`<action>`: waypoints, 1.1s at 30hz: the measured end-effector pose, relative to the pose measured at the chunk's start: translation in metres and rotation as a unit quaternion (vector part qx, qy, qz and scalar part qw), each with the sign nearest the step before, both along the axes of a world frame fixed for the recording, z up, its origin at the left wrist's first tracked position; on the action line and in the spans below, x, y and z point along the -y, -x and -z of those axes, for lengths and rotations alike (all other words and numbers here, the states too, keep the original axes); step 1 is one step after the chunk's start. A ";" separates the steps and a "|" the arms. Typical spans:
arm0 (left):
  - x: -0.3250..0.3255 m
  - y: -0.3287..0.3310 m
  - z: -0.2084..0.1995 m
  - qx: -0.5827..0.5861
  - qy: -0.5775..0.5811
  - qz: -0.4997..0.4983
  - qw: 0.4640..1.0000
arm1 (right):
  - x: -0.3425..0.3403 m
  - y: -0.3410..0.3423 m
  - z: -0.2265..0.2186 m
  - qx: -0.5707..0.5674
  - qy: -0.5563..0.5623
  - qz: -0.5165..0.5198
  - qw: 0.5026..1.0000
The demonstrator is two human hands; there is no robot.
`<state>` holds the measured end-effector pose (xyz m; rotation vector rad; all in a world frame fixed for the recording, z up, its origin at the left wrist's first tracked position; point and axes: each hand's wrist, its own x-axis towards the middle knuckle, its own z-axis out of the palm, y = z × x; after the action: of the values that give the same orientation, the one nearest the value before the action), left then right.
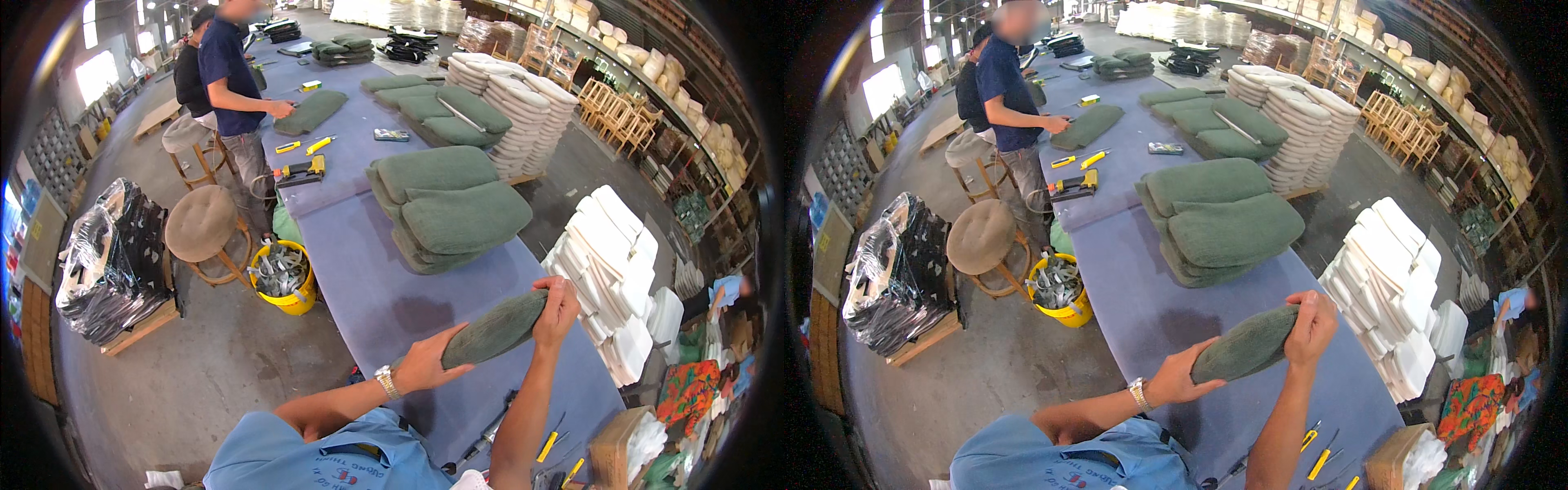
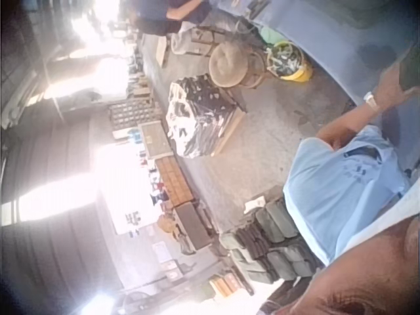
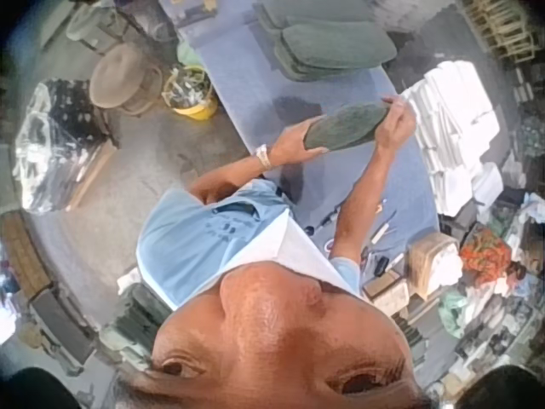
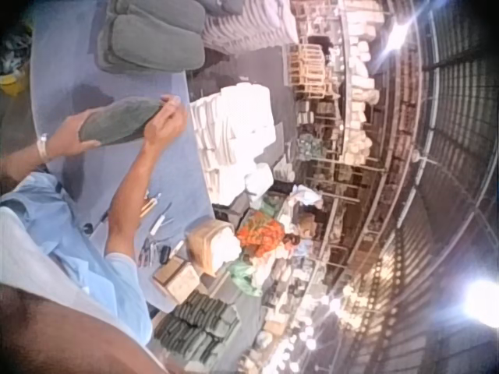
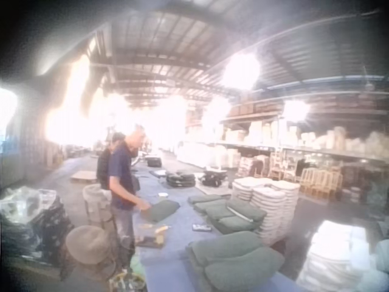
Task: The person staples the edges of a green fabric cushion cover using a staple gun, then trims excess fabric with scissors. They fold and press the cushion, then repeat the process on another cushion, stacking finished units on the table.
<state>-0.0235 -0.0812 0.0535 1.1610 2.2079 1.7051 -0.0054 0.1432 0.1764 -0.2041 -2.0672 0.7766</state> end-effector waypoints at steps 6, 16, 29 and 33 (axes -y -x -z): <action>0.029 -0.015 0.065 0.045 0.072 -0.041 0.996 | -0.002 -0.007 0.003 -0.003 0.014 0.012 1.000; 0.068 0.001 0.199 0.127 0.174 0.001 0.977 | 0.003 -0.054 0.014 -0.069 0.020 0.003 0.997; 0.105 0.099 -0.053 -0.146 0.153 0.038 0.977 | -0.080 -0.148 0.107 -0.303 0.499 0.148 0.799; 0.050 0.088 -0.176 -0.309 -0.007 0.031 0.950 | -0.086 -0.138 0.151 -0.170 0.478 0.187 0.841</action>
<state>-0.1112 -0.1312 0.2298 1.9620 2.4293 1.4660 0.1330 0.2287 0.0257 -0.9161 -1.0975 1.4115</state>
